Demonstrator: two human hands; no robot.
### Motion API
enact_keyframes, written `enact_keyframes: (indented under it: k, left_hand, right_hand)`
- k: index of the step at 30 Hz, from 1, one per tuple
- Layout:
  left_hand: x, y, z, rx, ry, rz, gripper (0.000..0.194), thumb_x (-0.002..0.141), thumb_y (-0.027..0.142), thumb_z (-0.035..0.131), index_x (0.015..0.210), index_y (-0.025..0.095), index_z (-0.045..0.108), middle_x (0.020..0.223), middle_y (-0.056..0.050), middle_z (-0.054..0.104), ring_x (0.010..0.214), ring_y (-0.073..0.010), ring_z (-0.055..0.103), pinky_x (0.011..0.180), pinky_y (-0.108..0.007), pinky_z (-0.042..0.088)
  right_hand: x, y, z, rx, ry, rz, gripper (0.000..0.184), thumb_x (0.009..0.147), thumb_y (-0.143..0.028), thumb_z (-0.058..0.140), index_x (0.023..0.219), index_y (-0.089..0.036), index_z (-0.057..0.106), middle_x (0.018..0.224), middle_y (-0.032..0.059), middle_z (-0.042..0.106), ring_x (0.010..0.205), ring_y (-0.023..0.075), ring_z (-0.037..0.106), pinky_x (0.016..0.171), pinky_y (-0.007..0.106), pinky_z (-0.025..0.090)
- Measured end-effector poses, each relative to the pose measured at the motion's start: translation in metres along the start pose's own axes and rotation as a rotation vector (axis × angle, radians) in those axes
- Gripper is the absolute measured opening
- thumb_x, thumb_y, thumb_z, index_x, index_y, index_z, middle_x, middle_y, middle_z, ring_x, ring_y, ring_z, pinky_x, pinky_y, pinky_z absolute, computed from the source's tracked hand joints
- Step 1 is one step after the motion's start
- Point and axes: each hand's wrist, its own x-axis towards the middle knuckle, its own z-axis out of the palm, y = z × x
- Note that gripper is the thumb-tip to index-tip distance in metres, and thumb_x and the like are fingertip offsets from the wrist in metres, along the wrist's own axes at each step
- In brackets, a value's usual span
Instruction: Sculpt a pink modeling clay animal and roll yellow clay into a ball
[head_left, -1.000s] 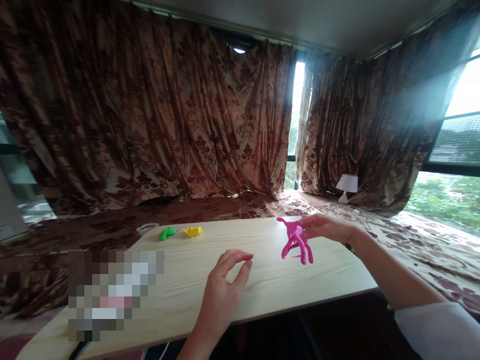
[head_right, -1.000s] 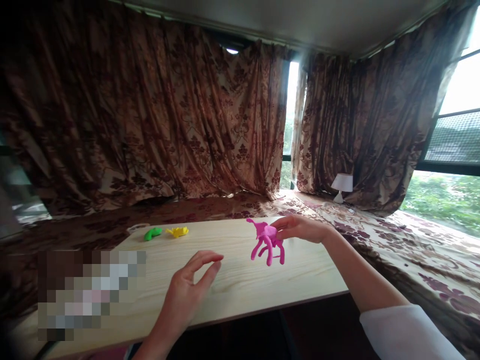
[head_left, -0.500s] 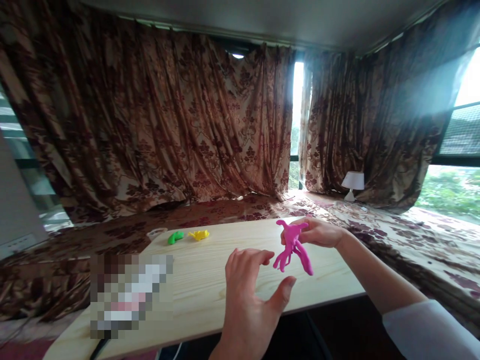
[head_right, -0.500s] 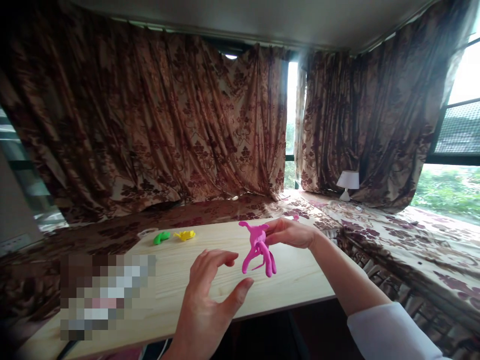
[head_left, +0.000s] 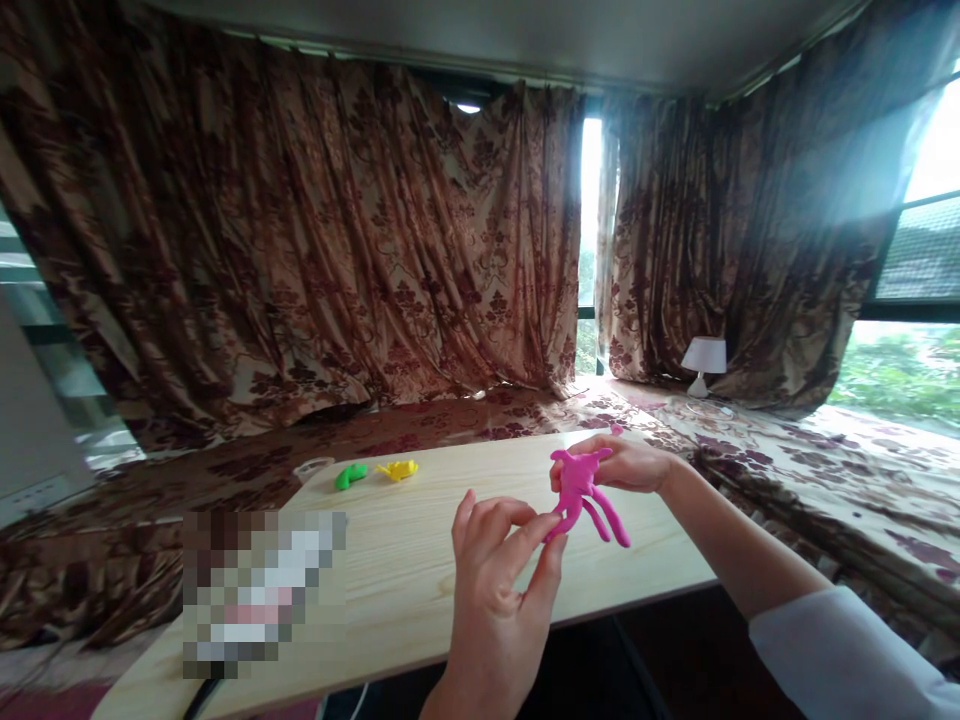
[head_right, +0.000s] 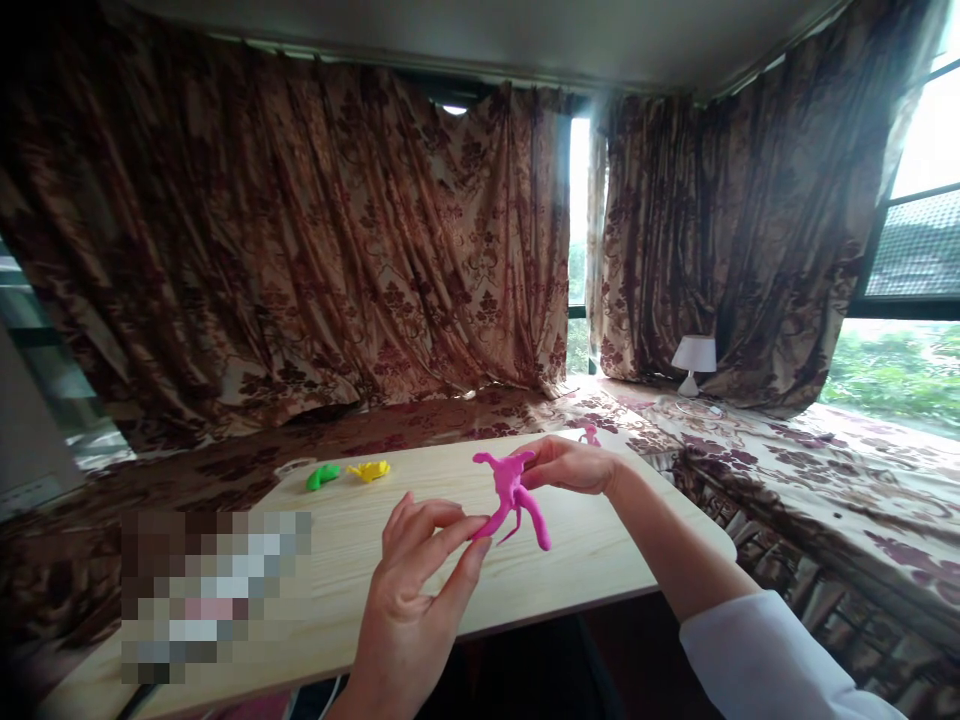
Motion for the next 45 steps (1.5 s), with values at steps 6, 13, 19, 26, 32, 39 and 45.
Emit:
enact_keyframes:
  k: [6,13,19,26,32,39,45]
  left_hand:
    - [0.021,-0.011,-0.019,-0.208,-0.169,-0.119,0.032,0.084,0.027,0.056,0.116,0.031,0.057,0.108,-0.002,0.058,0.106,-0.0173,0.051,0.104,-0.040,0.029]
    - [0.086,-0.029,-0.018,-0.436,-0.518,-0.022,0.033,0.081,0.032,0.059,0.114,0.027,0.061,0.120,-0.004,0.056,0.113,-0.0186,0.049,0.099,-0.032,0.036]
    - [0.100,-0.049,-0.012,-0.444,-0.541,-0.097,0.029,0.078,0.036,0.062,0.104,0.024,0.067,0.111,-0.004,0.064,0.108,-0.0202,0.054,0.096,-0.031,0.039]
    - [0.112,-0.068,-0.024,-0.320,-0.586,-0.172,0.031,0.080,0.044,0.057,0.100,0.022,0.068,0.103,-0.004,0.067,0.096,-0.0219,0.060,0.085,-0.031,0.044]
    - [0.113,-0.067,-0.024,-0.293,-0.628,-0.181,0.031,0.079,0.045,0.057,0.097,0.022,0.068,0.100,-0.004,0.068,0.093,-0.0212,0.060,0.083,-0.030,0.045]
    - [0.113,-0.069,-0.020,-0.261,-0.555,-0.244,0.033,0.076,0.044,0.060,0.093,0.017,0.067,0.096,-0.006,0.067,0.080,-0.0190,0.063,0.071,-0.028,0.049]
    - [0.113,-0.071,-0.018,-0.159,-0.421,-0.249,0.027,0.069,0.042,0.065,0.083,0.018,0.067,0.084,-0.003,0.067,0.075,-0.0174,0.060,0.065,-0.025,0.045]
  right_hand:
    - [0.000,0.004,0.001,0.044,-0.004,-0.011,0.024,0.078,-0.030,0.064,0.094,-0.011,0.067,0.092,0.0104,0.068,0.091,0.0200,0.062,0.090,0.037,0.043]
    - [0.011,0.013,0.006,0.029,0.052,-0.025,0.034,0.076,-0.039,0.065,0.095,-0.011,0.067,0.094,0.0124,0.068,0.094,0.0223,0.062,0.083,0.034,0.048]
    - [0.004,0.008,0.007,-0.055,0.241,-0.065,0.035,0.074,-0.035,0.069,0.103,-0.016,0.066,0.099,0.0085,0.067,0.096,0.0202,0.061,0.086,0.034,0.047]
    - [-0.008,0.001,0.024,-0.206,0.580,-0.158,0.039,0.087,-0.046,0.048,0.104,-0.015,0.065,0.095,0.0085,0.066,0.085,0.0182,0.061,0.074,0.032,0.049]
    - [0.006,0.000,0.039,-0.457,0.672,-0.202,0.034,0.083,-0.044,0.055,0.090,-0.014,0.069,0.066,0.0009,0.060,0.062,0.0113,0.052,0.056,0.024,0.042]
    - [0.001,0.001,0.038,-0.561,0.782,-0.232,0.032,0.085,-0.042,0.052,0.097,-0.017,0.067,0.086,0.0045,0.064,0.074,0.0154,0.056,0.062,0.026,0.042]
    - [-0.004,0.001,0.058,-0.844,0.891,-0.170,0.038,0.091,-0.043,0.041,0.079,-0.019,0.067,0.070,0.0023,0.061,0.065,0.0145,0.054,0.058,0.025,0.037]
